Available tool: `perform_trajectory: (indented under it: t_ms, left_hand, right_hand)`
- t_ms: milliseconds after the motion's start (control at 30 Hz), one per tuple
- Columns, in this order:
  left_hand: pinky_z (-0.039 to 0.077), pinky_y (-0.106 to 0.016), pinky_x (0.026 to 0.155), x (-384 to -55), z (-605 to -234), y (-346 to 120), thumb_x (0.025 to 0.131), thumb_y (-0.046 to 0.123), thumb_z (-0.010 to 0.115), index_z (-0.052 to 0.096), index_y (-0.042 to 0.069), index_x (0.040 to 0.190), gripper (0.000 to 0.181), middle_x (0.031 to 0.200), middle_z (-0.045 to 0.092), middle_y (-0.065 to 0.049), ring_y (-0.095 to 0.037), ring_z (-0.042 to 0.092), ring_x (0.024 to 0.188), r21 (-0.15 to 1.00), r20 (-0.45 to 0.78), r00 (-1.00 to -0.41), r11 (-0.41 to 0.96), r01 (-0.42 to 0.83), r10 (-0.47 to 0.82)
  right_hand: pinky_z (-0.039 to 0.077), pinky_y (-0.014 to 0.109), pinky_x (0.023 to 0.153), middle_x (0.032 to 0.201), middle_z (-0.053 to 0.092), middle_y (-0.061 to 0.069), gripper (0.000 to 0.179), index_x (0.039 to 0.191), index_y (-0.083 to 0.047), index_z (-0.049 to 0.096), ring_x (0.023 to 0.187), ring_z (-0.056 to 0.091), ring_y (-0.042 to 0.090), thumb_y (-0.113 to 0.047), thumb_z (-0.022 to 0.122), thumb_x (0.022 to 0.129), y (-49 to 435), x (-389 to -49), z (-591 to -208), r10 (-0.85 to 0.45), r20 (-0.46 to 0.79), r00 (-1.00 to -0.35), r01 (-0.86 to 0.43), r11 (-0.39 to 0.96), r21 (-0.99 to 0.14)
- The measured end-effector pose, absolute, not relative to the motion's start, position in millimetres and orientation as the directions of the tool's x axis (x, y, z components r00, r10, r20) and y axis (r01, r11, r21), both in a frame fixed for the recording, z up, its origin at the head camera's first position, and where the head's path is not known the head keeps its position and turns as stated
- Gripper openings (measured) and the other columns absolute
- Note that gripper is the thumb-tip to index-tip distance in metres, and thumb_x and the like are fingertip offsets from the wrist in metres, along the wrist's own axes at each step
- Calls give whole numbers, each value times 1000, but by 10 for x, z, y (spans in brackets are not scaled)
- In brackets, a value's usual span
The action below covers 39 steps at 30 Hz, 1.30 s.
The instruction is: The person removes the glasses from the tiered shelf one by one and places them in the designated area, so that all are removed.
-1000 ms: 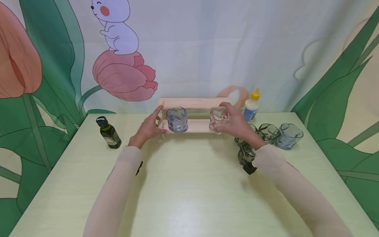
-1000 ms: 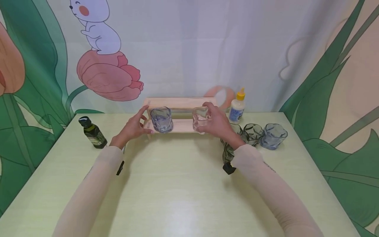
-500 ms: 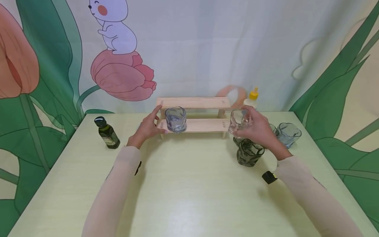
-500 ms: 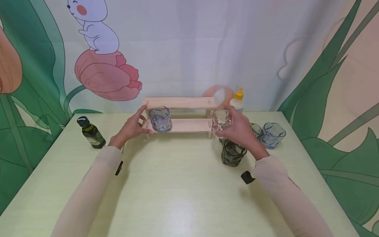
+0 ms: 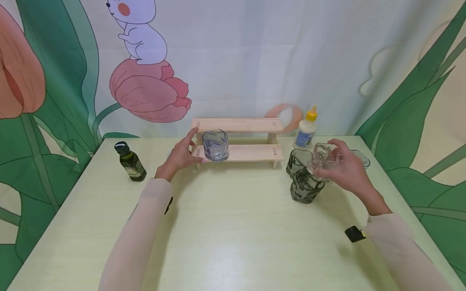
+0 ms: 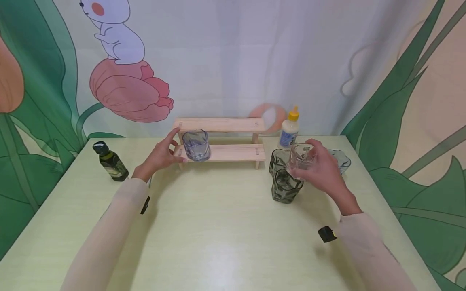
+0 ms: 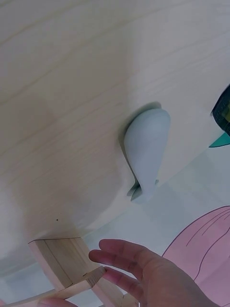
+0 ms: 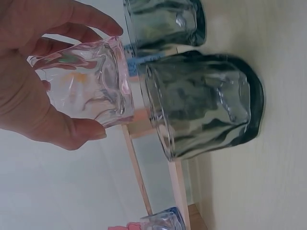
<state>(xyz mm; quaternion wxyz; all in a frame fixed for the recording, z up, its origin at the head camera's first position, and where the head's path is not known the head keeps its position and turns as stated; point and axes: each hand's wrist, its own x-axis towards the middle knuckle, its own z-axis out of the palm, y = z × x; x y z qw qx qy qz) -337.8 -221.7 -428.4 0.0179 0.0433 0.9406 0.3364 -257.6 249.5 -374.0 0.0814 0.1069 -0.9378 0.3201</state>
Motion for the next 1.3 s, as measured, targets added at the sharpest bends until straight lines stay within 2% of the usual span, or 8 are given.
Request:
perform_trajectory:
  t_ms: [267,467,633,933,1133,1300]
  left_hand:
    - [51,-45,86,-3383,-4283,-2218,79,14,86,8,38,160,115,132,50,-18,-35,56,103,634,-5,-996,770,68,91]
    - [51,-47,88,-3382,-4282,-2229,79,14,86,8,38,160,115,133,49,-19,-36,57,104,635,-2,-995,769,72,95]
    - [51,-48,88,-3374,-4275,-2227,78,13,86,9,37,160,115,133,49,-20,-37,57,104,640,2,-995,765,77,98]
    - [51,-47,88,-3385,-4283,-2220,79,12,85,9,36,160,114,134,49,-19,-36,57,105,648,-7,-996,759,67,94]
    - [51,-47,86,-3383,-4293,-2236,79,14,86,9,36,160,114,132,50,-20,-36,58,102,638,8,-994,765,87,107]
    - [50,-47,84,-3386,-4310,-2249,78,14,86,11,33,160,113,131,52,-20,-36,59,99,634,31,-992,765,112,119]
  right_hand:
    - [42,41,69,115,57,23,89,148,-8,34,101,54,40,-33,84,79,2761,-2430,-3783,-90,220,-971,-202,797,-569]
    - [41,37,64,112,57,23,91,149,-6,34,95,53,35,-32,85,78,2875,-2365,-3870,-82,221,-972,-197,798,-569]
    - [41,36,62,112,56,22,92,150,-9,34,96,54,37,-30,86,77,2935,-2340,-3956,-81,214,-973,-193,797,-573]
    - [41,39,69,119,54,22,93,151,-8,32,101,53,37,-31,85,78,2982,-2382,-4200,-71,139,-988,-140,794,-591]
    - [43,43,72,115,55,22,91,147,-5,36,97,55,39,-20,88,73,2958,-2412,-4384,-88,178,-980,-177,788,-590]
    - [43,40,70,112,54,21,93,146,-4,37,94,54,37,-15,90,70,2924,-2423,-4479,-105,190,-976,-199,786,-586]
